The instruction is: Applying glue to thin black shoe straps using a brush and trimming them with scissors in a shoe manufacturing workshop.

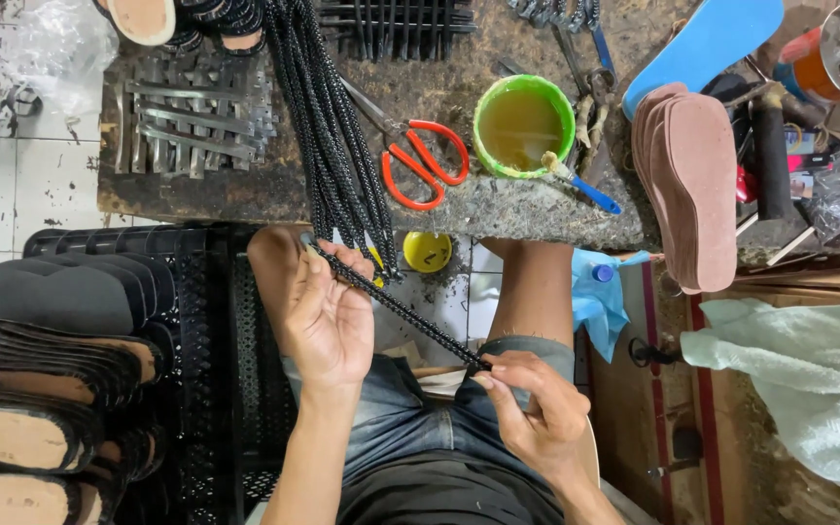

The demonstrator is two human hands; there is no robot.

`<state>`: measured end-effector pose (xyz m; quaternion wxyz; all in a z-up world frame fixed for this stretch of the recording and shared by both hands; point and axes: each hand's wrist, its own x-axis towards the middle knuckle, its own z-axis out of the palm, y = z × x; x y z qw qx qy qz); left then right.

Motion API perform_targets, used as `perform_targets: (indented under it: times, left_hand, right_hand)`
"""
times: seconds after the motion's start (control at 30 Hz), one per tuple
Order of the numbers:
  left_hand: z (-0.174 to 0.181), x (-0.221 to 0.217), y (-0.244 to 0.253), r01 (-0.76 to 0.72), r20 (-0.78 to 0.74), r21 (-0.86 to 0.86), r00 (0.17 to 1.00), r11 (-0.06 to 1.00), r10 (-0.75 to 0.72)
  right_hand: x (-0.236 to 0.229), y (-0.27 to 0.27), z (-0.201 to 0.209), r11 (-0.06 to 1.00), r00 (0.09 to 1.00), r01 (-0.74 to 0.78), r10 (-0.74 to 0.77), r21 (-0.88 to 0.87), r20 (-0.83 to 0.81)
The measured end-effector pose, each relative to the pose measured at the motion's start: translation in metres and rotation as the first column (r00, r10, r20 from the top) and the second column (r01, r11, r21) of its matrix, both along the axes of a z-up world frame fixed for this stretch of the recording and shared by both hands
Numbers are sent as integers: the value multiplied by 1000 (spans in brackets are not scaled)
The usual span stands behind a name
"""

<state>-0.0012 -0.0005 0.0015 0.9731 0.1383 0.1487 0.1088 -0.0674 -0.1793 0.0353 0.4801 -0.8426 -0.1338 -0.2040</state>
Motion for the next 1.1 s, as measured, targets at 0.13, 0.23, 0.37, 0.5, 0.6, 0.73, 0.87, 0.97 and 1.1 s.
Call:
perform_targets:
  times: [0.13, 0.23, 0.37, 0.5, 0.6, 0.73, 0.87, 0.97, 1.1]
  left_hand:
    - [-2, 1, 0, 24, 16, 19, 1000, 1000, -24]
    - [-5, 1, 1, 45, 20, -13, 999, 999, -45]
    - [-1, 2, 3, 85, 19, -42, 996, 996, -84]
    - [6, 4, 7, 191, -17, 59, 982, 980, -191]
    - [15, 1, 5, 121, -106, 645, 992, 754, -68]
    - [42, -21, 1, -150, 94, 974, 950, -170, -298]
    - [31, -24, -19, -411, 77, 785, 807, -464, -585]
    - [28, -25, -25, -534, 218, 743, 763, -403, -608]
    - [29, -21, -27, -566, 243, 705, 759, -428, -604]
  right_hand:
    - [0, -2, 1, 1000, 1000, 3, -3, -5, -19]
    - [0, -3, 5, 999, 999, 3, -5, -34, -48]
    - [0, -3, 4, 1000, 1000, 13, -13, -3, -15]
    - [3, -4, 11, 1000, 996, -24, 24, 1, -81]
    - [11, -7, 13, 1000, 996, -21, 21, 0, -83]
    - [13, -18, 10, 983, 991, -40, 16, -179, -136]
    - [19, -18, 11, 974, 980, -132, 100, -182, -172]
    - [18, -20, 9, 959, 962, -184, 130, -218, -240]
    - [22, -19, 9, 961, 969, -167, 118, -223, -217]
